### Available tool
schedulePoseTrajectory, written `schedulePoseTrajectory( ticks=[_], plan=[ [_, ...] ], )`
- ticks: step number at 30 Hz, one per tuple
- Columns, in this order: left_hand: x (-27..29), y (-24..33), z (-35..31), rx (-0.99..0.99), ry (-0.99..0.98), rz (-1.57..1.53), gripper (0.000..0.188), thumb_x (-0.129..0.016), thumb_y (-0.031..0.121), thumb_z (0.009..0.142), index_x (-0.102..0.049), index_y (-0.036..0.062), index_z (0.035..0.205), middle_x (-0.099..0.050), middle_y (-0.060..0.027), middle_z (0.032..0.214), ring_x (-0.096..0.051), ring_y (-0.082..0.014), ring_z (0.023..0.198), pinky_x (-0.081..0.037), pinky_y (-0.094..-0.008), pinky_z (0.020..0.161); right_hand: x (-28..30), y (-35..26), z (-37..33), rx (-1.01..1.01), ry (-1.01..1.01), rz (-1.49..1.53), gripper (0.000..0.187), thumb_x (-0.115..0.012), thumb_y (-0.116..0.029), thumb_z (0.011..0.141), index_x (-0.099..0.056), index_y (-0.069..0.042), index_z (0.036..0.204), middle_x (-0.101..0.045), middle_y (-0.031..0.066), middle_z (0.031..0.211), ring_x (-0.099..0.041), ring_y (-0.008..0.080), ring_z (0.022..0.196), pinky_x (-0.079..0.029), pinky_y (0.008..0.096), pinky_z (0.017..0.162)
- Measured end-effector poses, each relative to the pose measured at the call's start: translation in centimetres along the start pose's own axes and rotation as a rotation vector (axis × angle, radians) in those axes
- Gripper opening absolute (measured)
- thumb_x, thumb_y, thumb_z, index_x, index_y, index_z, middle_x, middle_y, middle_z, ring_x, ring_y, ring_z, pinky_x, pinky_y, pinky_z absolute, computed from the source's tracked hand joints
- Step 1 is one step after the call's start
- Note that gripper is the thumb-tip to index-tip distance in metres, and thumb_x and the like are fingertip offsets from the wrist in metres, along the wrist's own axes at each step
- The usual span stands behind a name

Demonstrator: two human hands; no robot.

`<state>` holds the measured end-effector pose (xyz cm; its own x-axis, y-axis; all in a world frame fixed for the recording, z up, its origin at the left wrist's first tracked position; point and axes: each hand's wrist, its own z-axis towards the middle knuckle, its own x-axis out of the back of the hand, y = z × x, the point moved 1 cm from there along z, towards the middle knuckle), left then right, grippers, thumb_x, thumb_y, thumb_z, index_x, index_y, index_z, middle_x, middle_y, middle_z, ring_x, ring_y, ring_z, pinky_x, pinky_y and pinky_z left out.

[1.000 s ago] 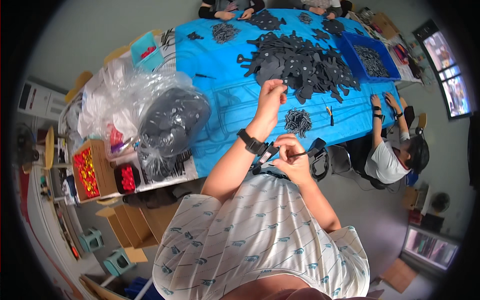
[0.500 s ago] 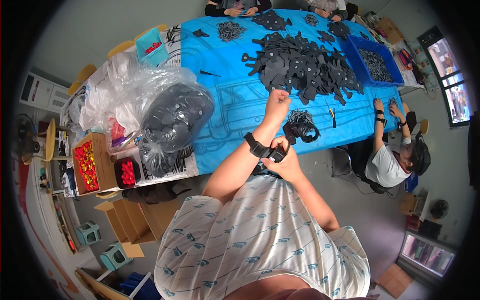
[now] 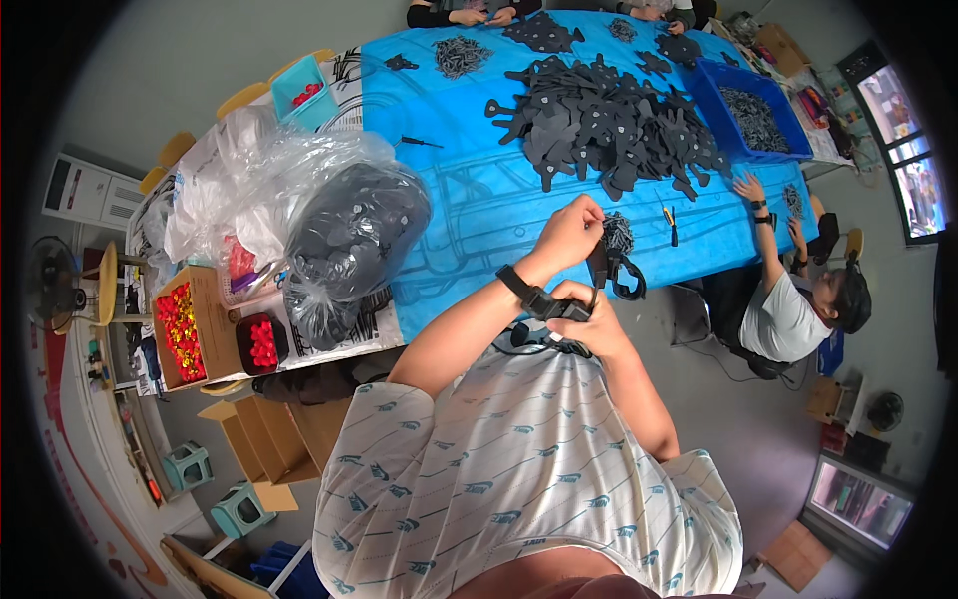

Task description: Organize and gather shoe components and materials in a manufacturing setting.

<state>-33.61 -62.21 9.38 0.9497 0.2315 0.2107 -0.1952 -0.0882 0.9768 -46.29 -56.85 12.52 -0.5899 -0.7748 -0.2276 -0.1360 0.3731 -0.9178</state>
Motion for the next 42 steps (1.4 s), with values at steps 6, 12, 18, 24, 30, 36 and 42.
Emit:
schedulePoseTrajectory(
  ticks=[6,12,18,24,30,36,42],
  plan=[
    [-0.1,-0.2,-0.8,-0.068,-0.076,0.231,0.014,-0.043,0.007,0.083,-0.053,-0.0001,0.091,-0.062,-0.0128,0.082,-0.061,-0.0225,0.077,-0.046,-0.0346,0.067,1.1,0.8,0.7,0.134,0.22,0.461,0.011,-0.058,-0.005,0.07,-0.056,-0.001,0.08,-0.06,0.0093,0.071,-0.056,0.0137,0.064,-0.042,0.0219,0.058],
    [-0.1,-0.1,-3.3,0.294,-0.222,-0.264,0.023,-0.039,0.008,0.085,-0.053,0.0002,0.102,-0.06,-0.0132,0.094,-0.06,-0.0208,0.082,-0.048,-0.0303,0.067,1.6,-1.1,0.4,0.175,0.308,0.465,0.012,-0.059,-0.004,0.07,-0.057,-0.001,0.081,-0.06,0.0088,0.071,-0.057,0.0137,0.064,-0.043,0.0225,0.058],
    [2.8,2.1,-6.7,0.407,-0.308,-0.852,0.036,-0.049,0.01,0.084,-0.046,0.0003,0.118,-0.052,-0.0142,0.116,-0.055,-0.0185,0.101,-0.047,-0.0274,0.077,0.2,-2.0,0.4,0.165,0.192,0.393,0.008,-0.061,-0.002,0.069,-0.058,-0.003,0.077,-0.06,0.0069,0.073,-0.058,0.0141,0.064,-0.044,0.0238,0.054],
    [4.6,5.9,-11.2,-0.601,-0.328,0.685,0.054,-0.044,-0.001,0.079,-0.027,-0.004,0.13,-0.045,-0.0226,0.122,-0.043,-0.0357,0.114,-0.036,-0.0364,0.095,3.9,-1.2,0.7,0.169,0.634,0.521,0.023,-0.062,-0.006,0.069,-0.053,-0.002,0.089,-0.06,0.0064,0.071,-0.055,0.0099,0.057,-0.039,0.0201,0.046],
    [4.1,2.2,-12.2,-0.231,-0.289,0.306,0.067,-0.06,0.028,0.08,-0.028,-0.0014,0.13,-0.039,-0.0255,0.125,-0.04,-0.0364,0.115,-0.035,-0.0375,0.095,7.5,-1.6,-3.3,0.274,0.896,0.387,0.033,-0.061,-0.012,0.073,-0.049,0.004,0.1,-0.057,0.0127,0.079,-0.057,0.0166,0.068,-0.045,0.0258,0.059],
    [-0.4,1.1,-12.4,0.014,-0.842,-0.292,0.028,-0.041,0.024,0.092,-0.058,0.0041,0.082,-0.047,0.0017,0.052,-0.046,-0.0054,0.052,-0.037,-0.0237,0.048,5.6,-0.6,-3.7,0.28,0.557,0.277,0.024,-0.055,-0.017,0.079,-0.052,-0.001,0.095,-0.056,0.0105,0.086,-0.051,0.0136,0.063,-0.04,0.0236,0.055],
    [7.5,-1.0,-15.4,0.089,-0.2,-0.156,0.025,-0.044,0.027,0.091,-0.053,0.0041,0.091,-0.058,-0.0041,0.075,-0.051,-0.0116,0.067,-0.042,-0.0268,0.061,7.5,1.0,-4.1,0.116,0.68,0.27,0.04,-0.04,-0.038,0.09,-0.055,-0.004,0.105,-0.057,0.0031,0.085,-0.032,0.0038,0.044,-0.02,0.0176,0.036]
  ],
)
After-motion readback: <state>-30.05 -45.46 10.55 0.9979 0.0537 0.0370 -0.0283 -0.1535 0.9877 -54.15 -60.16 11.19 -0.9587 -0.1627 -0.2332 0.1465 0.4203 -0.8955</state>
